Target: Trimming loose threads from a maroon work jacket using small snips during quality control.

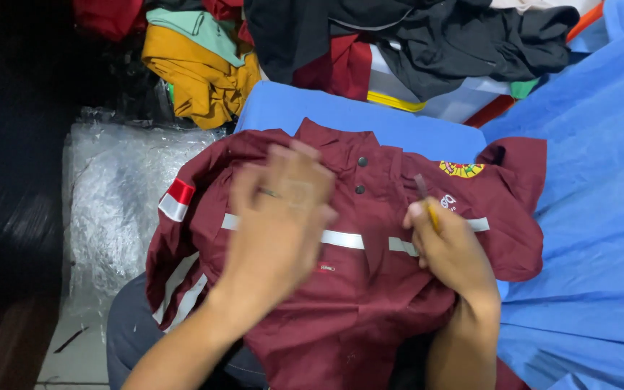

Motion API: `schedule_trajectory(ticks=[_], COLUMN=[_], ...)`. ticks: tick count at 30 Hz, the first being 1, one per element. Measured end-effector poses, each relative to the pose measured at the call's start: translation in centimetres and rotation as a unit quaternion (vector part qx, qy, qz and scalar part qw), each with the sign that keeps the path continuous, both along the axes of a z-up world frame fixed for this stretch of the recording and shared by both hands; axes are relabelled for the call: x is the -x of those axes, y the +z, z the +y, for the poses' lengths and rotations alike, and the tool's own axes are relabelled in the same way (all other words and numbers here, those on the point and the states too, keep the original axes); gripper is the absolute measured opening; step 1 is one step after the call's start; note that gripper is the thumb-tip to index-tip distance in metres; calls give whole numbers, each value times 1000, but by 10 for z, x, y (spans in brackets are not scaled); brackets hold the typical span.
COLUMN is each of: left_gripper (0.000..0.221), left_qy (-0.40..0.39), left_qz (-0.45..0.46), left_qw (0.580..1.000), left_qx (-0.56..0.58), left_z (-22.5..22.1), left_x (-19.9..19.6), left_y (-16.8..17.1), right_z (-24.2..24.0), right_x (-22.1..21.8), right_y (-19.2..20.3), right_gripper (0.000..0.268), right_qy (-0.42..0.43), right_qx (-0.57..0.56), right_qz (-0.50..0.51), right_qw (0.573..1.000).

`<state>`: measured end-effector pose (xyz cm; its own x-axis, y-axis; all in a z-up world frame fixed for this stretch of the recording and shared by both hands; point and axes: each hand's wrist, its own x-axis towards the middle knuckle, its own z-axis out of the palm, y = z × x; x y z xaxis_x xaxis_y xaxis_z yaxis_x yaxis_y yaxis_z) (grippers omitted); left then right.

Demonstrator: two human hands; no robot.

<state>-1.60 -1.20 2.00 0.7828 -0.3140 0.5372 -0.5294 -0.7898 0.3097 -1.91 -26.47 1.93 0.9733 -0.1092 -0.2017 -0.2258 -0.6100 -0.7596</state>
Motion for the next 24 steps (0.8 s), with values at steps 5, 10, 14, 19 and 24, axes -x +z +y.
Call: schedule_trajectory(ticks=[5,10,14,19,24], left_gripper=[44,51,68,59,70], left_qy=[-287,-130,-40,101,121], left_qz=[41,110,366,400,301], left_qw=[957,983,891,887,946], left_qx=[-10,-62,-266,-208,19], left_z=[-42,-45,-14,33,55], left_x=[2,-16,-46,-73,-80], left_y=[-43,-32,4,-3,-37], right_z=[0,4,-10,-15,10], right_x=[-5,-4,-8,-10,-1], right_y=[-7,-3,-16,-24,-7], right_gripper=[36,37,37,37,34], right_qy=[-45,-44,-21,-4,27], right_qx=[-42,-18,-32,-45,155], right_qz=[-44,-27,-37,-59,-72], right_qw=[997,998,999,997,985])
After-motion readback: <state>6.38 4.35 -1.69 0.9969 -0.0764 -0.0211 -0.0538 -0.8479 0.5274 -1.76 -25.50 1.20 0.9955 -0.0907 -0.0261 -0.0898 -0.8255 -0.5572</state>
